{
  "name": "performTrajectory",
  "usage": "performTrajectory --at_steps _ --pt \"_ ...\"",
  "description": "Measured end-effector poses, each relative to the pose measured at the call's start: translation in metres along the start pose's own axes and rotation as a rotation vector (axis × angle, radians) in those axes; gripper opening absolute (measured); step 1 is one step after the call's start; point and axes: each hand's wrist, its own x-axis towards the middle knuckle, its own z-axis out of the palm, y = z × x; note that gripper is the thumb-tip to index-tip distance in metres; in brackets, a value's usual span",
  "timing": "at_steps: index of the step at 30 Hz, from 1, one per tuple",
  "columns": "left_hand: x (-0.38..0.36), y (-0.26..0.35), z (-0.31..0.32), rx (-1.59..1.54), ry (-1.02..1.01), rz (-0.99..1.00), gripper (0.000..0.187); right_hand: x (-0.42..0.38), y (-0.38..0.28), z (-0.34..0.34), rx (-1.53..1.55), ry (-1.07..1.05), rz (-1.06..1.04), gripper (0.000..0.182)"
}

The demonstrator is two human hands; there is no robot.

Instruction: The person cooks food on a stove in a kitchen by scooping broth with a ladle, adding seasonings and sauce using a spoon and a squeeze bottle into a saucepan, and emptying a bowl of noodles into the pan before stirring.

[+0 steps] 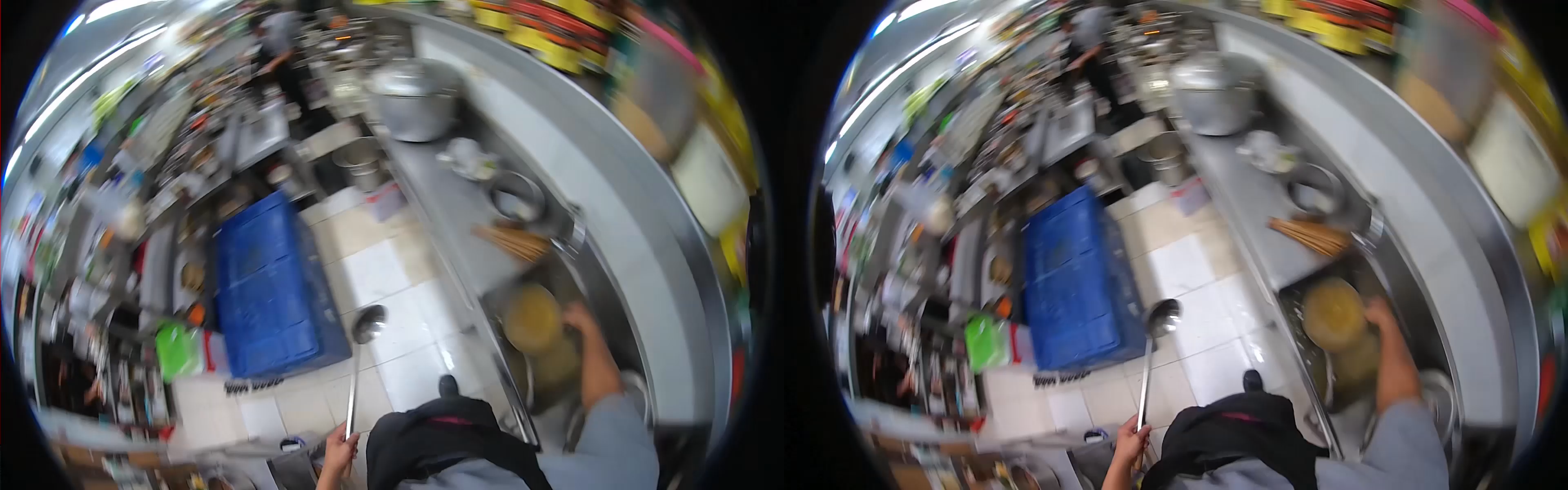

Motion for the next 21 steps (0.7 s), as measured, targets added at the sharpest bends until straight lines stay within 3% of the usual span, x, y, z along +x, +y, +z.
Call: performTrajectory --at_steps 1,2,4,5,6,7,8,9,11,13,15,16,17,18,19,20,21 --pt "-0.002 0.002 -0.003 -0.061 -0.004 0.037 0.037 -0.048 -0.037 -0.022 0.187 -0.014 0.143 0.064" --pt "-0.002 0.008 -0.004 -0.072 0.013 0.053 0.035 -0.092 -0.064 -0.031 0.820 0.035 0.175 0.065" --pt "0.012 -0.011 -0.024 -0.058 -0.077 0.132 0.032 -0.183 -0.110 -0.069 1.160 -0.089 -0.017 0.069" --pt "0.020 -0.010 -0.029 -0.043 -0.147 0.180 0.030 -0.212 -0.134 -0.074 1.125 -0.034 -0.102 0.068" --pt "0.033 -0.013 -0.035 -0.025 -0.188 0.210 0.026 -0.304 -0.191 -0.135 0.911 0.073 0.049 0.067" --pt "0.047 -0.018 -0.040 -0.014 -0.234 0.241 0.022 -0.297 -0.178 -0.082 1.061 0.106 -0.121 0.068" --pt "0.070 -0.022 -0.052 0.053 -0.415 0.232 0.014 -0.365 -0.199 -0.103 1.021 0.040 -0.060 0.059" --pt "-0.026 0.056 -0.019 0.193 -0.312 0.093 0.025 -0.428 -0.217 -0.098 1.119 0.264 -0.169 0.049" --pt "0.002 0.040 -0.029 0.167 -0.648 0.162 0.024 -0.522 -0.221 -0.069 1.276 0.268 -0.231 0.040" --pt "0.002 0.043 -0.021 0.247 -0.807 0.159 0.023 -0.592 -0.216 -0.012 1.721 0.072 -0.279 0.037" --pt "0.005 0.036 -0.019 0.260 -0.946 0.123 0.021 -0.653 -0.205 0.049 2.141 0.041 -0.130 0.038" --pt "-0.017 0.043 -0.008 0.346 -1.024 0.081 0.020 -0.689 -0.204 0.086 2.202 0.078 0.009 0.039" --pt "-0.047 0.047 0.035 0.491 -1.009 0.016 0.021 -0.709 -0.193 0.122 2.278 0.130 0.123 0.039" --pt "-0.023 0.017 0.044 0.415 -1.105 -0.053 0.014 -0.732 -0.200 0.145 2.357 0.123 0.095 0.039" --pt "-0.070 0.014 0.089 0.398 -1.323 0.019 0.011 -0.754 -0.202 0.160 2.433 0.111 0.067 0.039" --pt "-0.147 0.042 0.122 0.546 -1.462 0.011 0.013 -0.768 -0.197 0.164 2.441 0.130 0.050 0.038" --pt "-0.169 0.036 0.151 0.531 -1.607 0.086 0.031 -0.780 -0.191 0.168 2.449 0.144 0.040 0.038"
